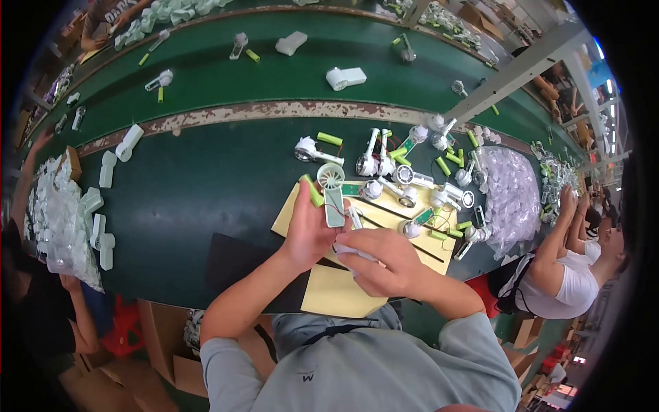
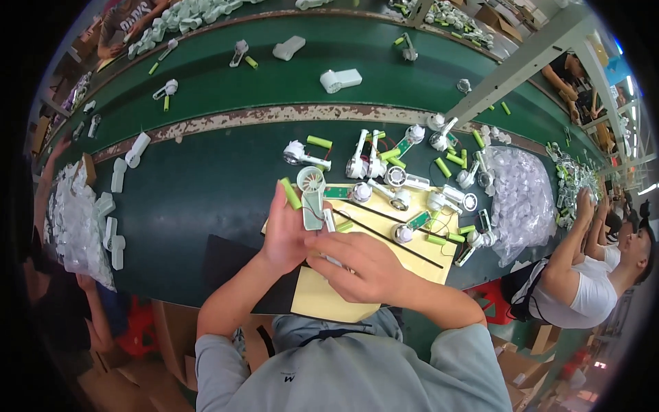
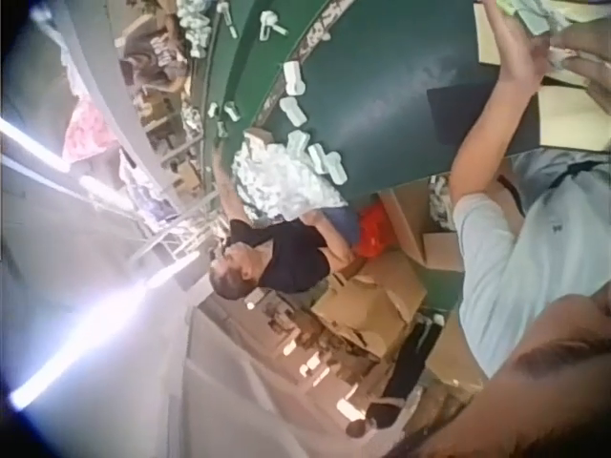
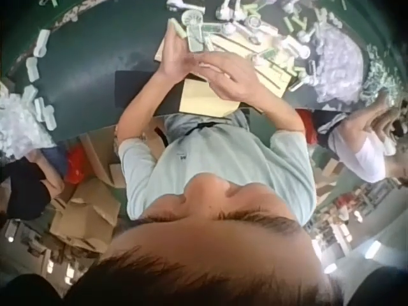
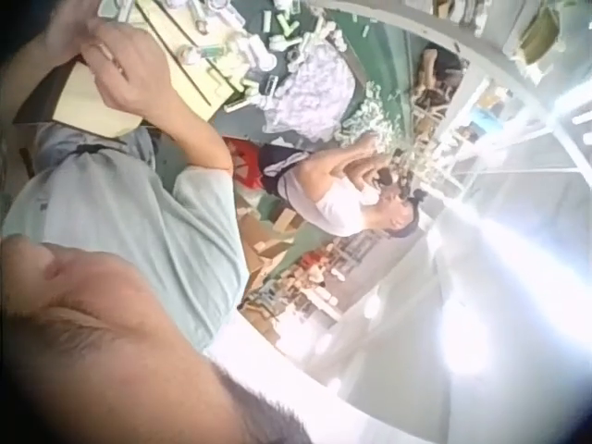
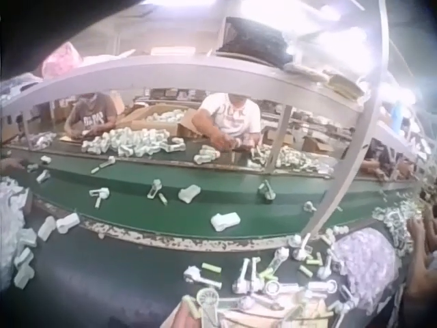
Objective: The person assembles handheld portable fans on a production line by fitting the batteries, wiring, and circuit components into the plastic casing and snapping the covers shut by hand.
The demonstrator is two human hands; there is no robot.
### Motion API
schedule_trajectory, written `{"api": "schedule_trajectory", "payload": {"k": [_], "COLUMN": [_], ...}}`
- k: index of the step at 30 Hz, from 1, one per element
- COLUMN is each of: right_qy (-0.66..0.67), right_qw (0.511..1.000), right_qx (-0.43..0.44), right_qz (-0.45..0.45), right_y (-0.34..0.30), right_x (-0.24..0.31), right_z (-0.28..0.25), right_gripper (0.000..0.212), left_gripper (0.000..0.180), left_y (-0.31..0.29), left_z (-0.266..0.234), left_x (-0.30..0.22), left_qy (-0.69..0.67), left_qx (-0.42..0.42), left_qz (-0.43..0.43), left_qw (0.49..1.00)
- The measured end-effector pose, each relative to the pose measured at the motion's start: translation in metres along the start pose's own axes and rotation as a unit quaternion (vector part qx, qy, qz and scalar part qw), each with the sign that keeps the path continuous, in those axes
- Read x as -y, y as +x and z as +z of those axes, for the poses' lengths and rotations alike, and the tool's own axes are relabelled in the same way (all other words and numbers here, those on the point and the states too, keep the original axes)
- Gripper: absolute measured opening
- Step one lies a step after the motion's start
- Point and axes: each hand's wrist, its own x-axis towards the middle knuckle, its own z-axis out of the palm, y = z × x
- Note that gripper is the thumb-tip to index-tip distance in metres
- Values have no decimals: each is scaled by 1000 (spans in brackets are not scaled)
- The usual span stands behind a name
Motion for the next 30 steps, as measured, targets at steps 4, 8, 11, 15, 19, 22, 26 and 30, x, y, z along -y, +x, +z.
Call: {"api": "schedule_trajectory", "payload": {"k": [4, 8, 11, 15, 19, 22, 26, 30], "right_qy": [-30, -36, -18, -9, -14, -27, -43, -27], "right_qw": [999, 998, 999, 995, 993, 996, 997, 998], "right_qx": [30, -3, -9, -101, -109, -84, -40, -7], "right_qz": [-28, -57, -31, -20, -38, -32, -52, -52], "right_y": [-15, -17, -20, -17, -18, -20, -24, -24], "right_x": [11, 16, 12, 7, 8, 10, 12, 11], "right_z": [7, 7, 6, 6, 2, 3, 6, 8], "right_gripper": [29, 26, 24, 20, 20, 19, 18, 16], "left_gripper": [48, 39, 40, 41, 37, 33, 30, 28], "left_y": [5, 6, 6, 1, 3, 5, 9, 5], "left_z": [-19, -15, -16, -8, -13, -18, -24, -16], "left_x": [9, 6, 5, 8, 7, 7, 8, 3], "left_qy": [28, 109, 143, 225, 169, 125, 161, 209], "left_qx": [-28, 5, 2, -53, -23, 4, 12, -16], "left_qz": [16, 97, 114, 103, 93, 117, 140, 155], "left_qw": [999, 989, 983, 967, 981, 985, 977, 965]}}
